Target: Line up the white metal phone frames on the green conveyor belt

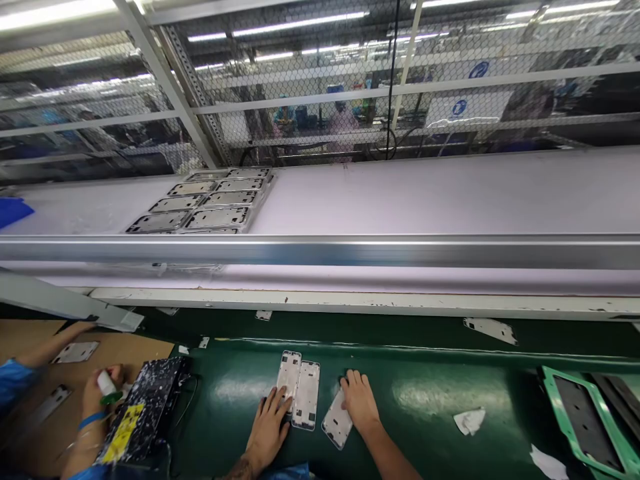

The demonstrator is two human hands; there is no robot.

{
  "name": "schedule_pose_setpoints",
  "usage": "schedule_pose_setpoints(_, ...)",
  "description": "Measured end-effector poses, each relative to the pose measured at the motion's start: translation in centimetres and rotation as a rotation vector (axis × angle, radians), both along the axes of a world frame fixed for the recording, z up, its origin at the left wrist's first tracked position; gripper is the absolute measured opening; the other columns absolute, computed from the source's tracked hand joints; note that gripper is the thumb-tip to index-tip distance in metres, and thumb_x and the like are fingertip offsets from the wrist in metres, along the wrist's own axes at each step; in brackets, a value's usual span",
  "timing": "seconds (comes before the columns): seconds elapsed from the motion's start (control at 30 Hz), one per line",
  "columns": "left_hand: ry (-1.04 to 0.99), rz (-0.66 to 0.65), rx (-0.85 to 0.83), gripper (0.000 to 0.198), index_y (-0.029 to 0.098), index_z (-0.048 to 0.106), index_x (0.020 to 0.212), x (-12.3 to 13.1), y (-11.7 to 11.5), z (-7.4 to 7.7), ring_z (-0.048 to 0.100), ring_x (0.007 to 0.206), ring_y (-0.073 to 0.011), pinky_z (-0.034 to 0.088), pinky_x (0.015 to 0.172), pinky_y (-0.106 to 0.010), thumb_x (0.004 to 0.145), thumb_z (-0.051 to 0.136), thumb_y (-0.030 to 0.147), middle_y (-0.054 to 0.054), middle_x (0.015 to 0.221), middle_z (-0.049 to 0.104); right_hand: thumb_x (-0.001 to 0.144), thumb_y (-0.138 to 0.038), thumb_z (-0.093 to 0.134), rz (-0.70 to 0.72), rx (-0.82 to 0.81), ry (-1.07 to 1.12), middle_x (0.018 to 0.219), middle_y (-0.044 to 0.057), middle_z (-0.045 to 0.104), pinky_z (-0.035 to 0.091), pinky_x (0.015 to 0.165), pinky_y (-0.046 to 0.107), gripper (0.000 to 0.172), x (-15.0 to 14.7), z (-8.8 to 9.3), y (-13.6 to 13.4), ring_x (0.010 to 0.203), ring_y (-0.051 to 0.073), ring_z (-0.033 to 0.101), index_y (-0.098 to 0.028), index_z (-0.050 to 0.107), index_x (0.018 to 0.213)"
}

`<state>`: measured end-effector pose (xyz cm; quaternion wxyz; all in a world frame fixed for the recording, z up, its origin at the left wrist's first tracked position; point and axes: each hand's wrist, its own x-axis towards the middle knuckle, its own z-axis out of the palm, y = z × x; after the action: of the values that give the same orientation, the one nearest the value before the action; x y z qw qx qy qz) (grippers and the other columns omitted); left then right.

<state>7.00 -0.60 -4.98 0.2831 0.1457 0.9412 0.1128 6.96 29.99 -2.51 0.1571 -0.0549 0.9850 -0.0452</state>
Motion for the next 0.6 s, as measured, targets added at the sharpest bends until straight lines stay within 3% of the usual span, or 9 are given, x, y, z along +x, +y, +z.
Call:
schedule_pose_setpoints(0.1, -0.011, -0.019, 0.007, 0.072, 0.038, 0.039, 0.157, -0.5, 0.0, -0.3, 0.01, 0.159, -0.0279, 0.012, 0.13, -0.057, 0.087, 0.046, 0.018, 0.009, 0.171, 0.019, 0.09, -0.022, 0.074, 0.083, 0.004, -0.008, 0.128, 0.014, 0.063, 0.042, 0.106, 0.048, 0.029, -1.5, -0.3, -1.6, 0.123, 0.033, 0.053, -0.013, 0.07, 0.118)
schedule_pose_setpoints(0.23, 0.014, -0.035, 0.027, 0.075, 0.028, 0.022, 0.163, -1.5, 0.1, -0.8, 0.01, 0.159, -0.0292, 0.01, 0.13, -0.06, 0.091, 0.042, 0.024, 0.004, 0.171, 0.019, 0.097, -0.015, 0.064, 0.167, -0.003, 0.001, 0.128, 0.011, 0.065, 0.045, 0.106, 0.048, 0.014, -2.8, -0.5, -3.3, 0.123, 0.029, 0.055, -0.013, 0.074, 0.106)
schedule_pose_setpoints(0.43, 0.125, -0.074, 0.028, 0.05, 0.022, 0.06, 0.142, -3.7, -3.0, -0.2, 0.024, 0.155, -0.034, 0.001, 0.129, -0.063, 0.097, 0.041, 0.034, -0.007, 0.154, 0.053, 0.097, -0.001, 0.04, 0.181, -0.006, 0.036, 0.139, 0.017, 0.061, 0.043, 0.111, 0.051, 0.041, -2.5, -0.2, -3.8, 0.132, 0.034, 0.052, -0.012, 0.076, 0.114)
schedule_pose_setpoints(0.53, 0.182, -0.026, -0.031, 0.05, 0.017, 0.06, 0.14, -4.6, -5.2, -0.1, 0.038, 0.146, -0.0351, 0.012, 0.128, -0.062, 0.094, 0.042, 0.024, -0.013, 0.144, 0.06, 0.095, 0.001, 0.035, 0.172, -0.02, 0.047, 0.139, 0.017, 0.061, 0.042, 0.112, 0.052, 0.048, -2.2, -0.2, -3.6, 0.132, 0.034, 0.051, -0.013, 0.076, 0.115)
schedule_pose_setpoints(0.6, 0.185, -0.019, -0.057, 0.057, 0.02, 0.056, 0.145, -4.9, -6.1, -0.3, 0.045, 0.141, -0.0321, 0.021, 0.127, -0.058, 0.089, 0.045, 0.017, -0.011, 0.145, 0.059, 0.094, 0.002, 0.034, 0.161, -0.034, 0.055, 0.136, 0.017, 0.063, 0.043, 0.11, 0.053, 0.049, -2.1, -0.2, -3.5, 0.13, 0.035, 0.052, -0.014, 0.076, 0.113)
